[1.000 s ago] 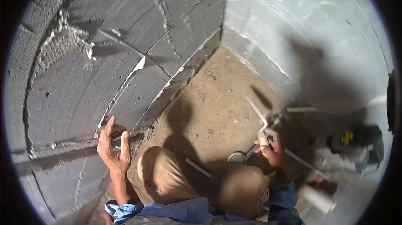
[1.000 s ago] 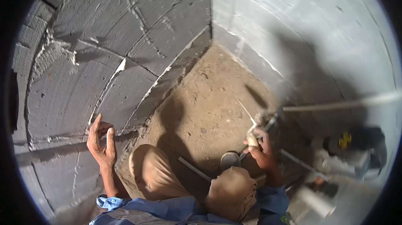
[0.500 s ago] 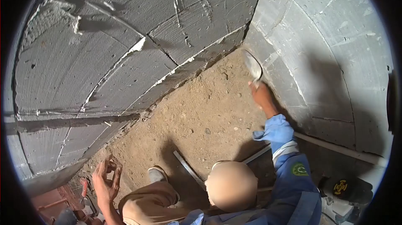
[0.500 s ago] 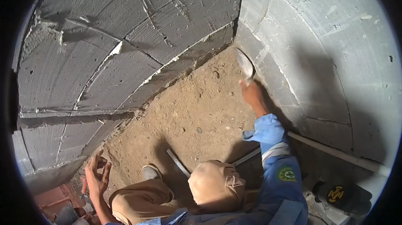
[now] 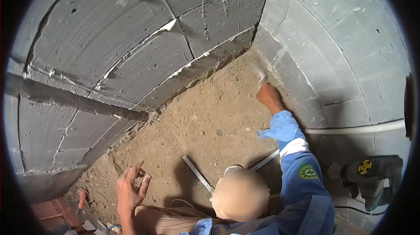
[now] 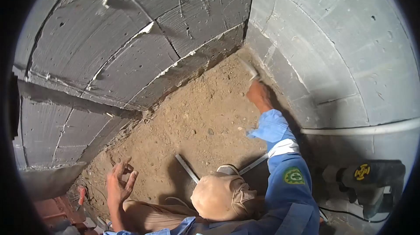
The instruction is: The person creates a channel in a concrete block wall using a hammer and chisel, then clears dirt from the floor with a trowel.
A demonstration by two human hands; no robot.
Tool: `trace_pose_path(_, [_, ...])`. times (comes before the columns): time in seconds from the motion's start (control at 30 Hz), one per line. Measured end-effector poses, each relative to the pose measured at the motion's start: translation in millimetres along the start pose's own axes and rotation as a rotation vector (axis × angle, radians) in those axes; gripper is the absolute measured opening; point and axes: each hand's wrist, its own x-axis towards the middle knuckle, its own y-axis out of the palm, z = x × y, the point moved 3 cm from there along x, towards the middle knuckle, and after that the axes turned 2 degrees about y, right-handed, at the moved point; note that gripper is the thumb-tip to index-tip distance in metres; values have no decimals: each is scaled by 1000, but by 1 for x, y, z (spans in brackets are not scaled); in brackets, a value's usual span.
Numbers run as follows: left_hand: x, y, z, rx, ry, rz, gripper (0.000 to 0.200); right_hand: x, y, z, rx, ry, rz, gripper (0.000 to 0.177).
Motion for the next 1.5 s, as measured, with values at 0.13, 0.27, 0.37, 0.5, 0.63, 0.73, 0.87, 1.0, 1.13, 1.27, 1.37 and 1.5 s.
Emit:
trace_pose_path(0.13, [-27,4,28,38,-58,46,41,-21,-25,13,-174,-13,95,36])
trace_pose_path(0.27, [-61,-5,49,-112,-97,10,41,19,-9,2,-42,-38,-46,34])
trace_pose_path(0.37, [-73,-13,51,-119,-138,-8,42,11,2,9,-123,-27,-46,31])
trace_pose_path(0.5, [-80,-35,39,-107,-89,-97,33,-17,-50,18,-139,-95,-29,31])
trace_pose_path(0.63, [-87,-34,43,-135,-280,7,39,23,-31,19,-82,19,24,31])
trace_pose_path(0.73, [-88,-38,43,-79,-184,-42,39,8,-25,27,-254,-74,41,32])
trace_pose_path(0.87, [-88,-44,41,-167,-293,-71,39,-2,-58,16,-140,-82,-7,34])
trace_pose_path(1.0, [-91,-39,47,-181,-336,-37,39,31,-6,1,-125,85,141,31])
trace_pose_path(1.13, [-85,-41,41,-153,-299,-13,40,-5,13,17,-136,-32,-67,28])
trace_pose_path(1.27, [-75,-42,27,-216,-260,-70,40,-41,-1,35,-216,-134,152,26])
trace_pose_path(1.37, [-83,-42,28,-182,-239,-76,40,-34,-14,34,-168,-59,55,29])
trace_pose_path(1.5, [-99,-43,37,-178,-270,-101,39,32,19,-9,20,39,-3,33])
